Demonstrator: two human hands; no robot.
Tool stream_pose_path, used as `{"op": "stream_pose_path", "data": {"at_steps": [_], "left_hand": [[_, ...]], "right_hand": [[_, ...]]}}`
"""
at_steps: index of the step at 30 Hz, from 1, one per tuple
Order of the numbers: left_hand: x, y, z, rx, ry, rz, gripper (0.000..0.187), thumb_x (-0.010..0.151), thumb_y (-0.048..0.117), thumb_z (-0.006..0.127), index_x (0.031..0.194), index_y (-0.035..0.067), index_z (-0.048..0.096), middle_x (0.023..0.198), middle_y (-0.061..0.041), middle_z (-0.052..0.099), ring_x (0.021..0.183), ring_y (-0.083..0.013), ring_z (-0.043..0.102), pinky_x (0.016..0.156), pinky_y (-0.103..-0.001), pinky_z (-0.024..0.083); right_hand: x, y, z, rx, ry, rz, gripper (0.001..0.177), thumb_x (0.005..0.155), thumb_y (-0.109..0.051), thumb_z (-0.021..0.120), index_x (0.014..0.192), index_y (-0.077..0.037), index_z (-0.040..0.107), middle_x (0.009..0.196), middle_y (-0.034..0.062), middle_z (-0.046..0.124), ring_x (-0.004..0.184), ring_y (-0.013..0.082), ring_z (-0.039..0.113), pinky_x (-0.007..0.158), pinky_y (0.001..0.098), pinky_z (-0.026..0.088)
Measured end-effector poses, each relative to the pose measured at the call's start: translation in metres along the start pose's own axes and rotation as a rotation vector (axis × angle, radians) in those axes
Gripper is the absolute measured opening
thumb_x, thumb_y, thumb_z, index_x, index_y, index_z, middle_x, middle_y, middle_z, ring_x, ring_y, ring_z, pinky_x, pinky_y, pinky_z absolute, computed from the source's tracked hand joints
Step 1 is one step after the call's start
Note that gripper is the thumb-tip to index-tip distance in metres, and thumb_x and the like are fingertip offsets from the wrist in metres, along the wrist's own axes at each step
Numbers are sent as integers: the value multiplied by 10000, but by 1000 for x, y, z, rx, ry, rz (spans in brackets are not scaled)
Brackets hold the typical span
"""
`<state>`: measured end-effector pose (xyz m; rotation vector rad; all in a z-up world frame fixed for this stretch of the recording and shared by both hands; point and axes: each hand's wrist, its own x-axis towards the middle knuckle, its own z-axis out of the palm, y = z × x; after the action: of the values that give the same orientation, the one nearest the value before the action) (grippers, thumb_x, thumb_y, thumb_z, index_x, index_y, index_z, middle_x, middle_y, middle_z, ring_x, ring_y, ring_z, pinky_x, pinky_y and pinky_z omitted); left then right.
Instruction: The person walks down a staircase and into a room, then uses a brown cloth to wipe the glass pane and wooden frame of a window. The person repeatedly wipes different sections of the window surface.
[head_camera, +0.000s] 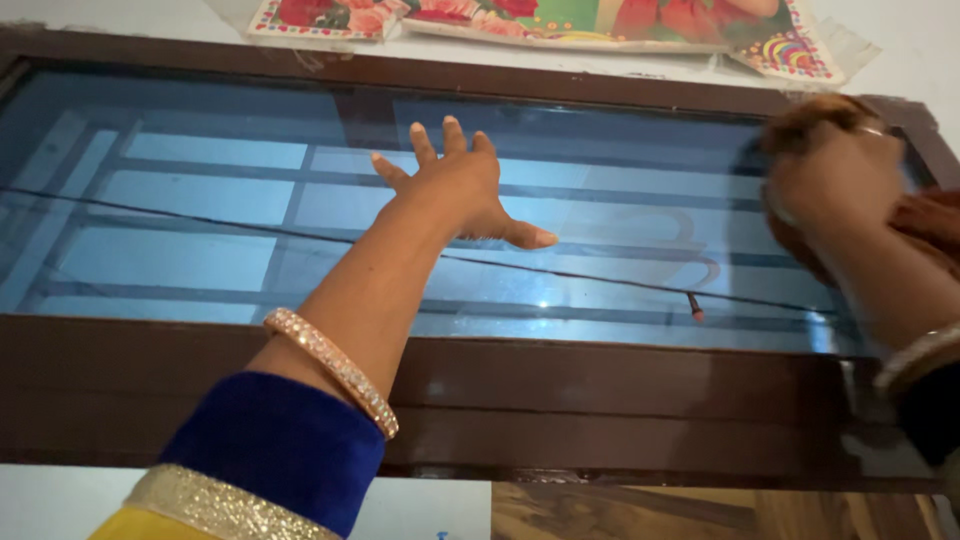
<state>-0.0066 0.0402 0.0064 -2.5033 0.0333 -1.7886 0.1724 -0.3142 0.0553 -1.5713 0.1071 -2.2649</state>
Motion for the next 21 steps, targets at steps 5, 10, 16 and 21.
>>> {"op": "stream_pose_path", "data": {"at_steps": [5, 10, 16, 21], "left_hand": [[-4, -2, 5, -1, 52, 24, 1432, 510, 773, 865, 1584, 47, 255, 1674, -250, 74, 1537, -508, -23, 1108, -837, 15], [-5, -2, 4, 13, 53, 33, 1426, 514, 769, 870, 1574, 28, 269, 1668, -264, 79, 1526, -521, -7, 1089, -849, 37], [-6, -2, 2, 10, 37, 29, 1423, 515, 784, 854, 1584, 60, 256, 1671, -245, 78, 1537, -500, -9, 1113, -830, 33], [-6, -2, 1, 6, 36, 24, 1409, 523, 766, 863, 1578, 59, 254, 1666, -243, 71, 1531, -499, -17, 1109, -824, 27]], "right_hand": [[-44, -93, -29, 83, 124, -399, 292, 918, -276, 742, 1139, -86, 730, 1267, 223, 605, 1136, 411, 578, 888, 525, 521], [-81, -154, -71, 338, 17, -686, 280, 885, -230, 716, 1132, -96, 718, 1174, 171, 612, 1094, 386, 570, 891, 530, 497], [-64, -116, -70, 278, -88, -622, 268, 963, -179, 607, 1186, -53, 684, 1351, 172, 549, 1223, 386, 523, 1007, 534, 450], [-20, -23, -21, 169, -124, -298, 419, 1008, -261, 585, 1356, -35, 644, 1442, 249, 469, 1242, 399, 509, 970, 559, 455]]}}
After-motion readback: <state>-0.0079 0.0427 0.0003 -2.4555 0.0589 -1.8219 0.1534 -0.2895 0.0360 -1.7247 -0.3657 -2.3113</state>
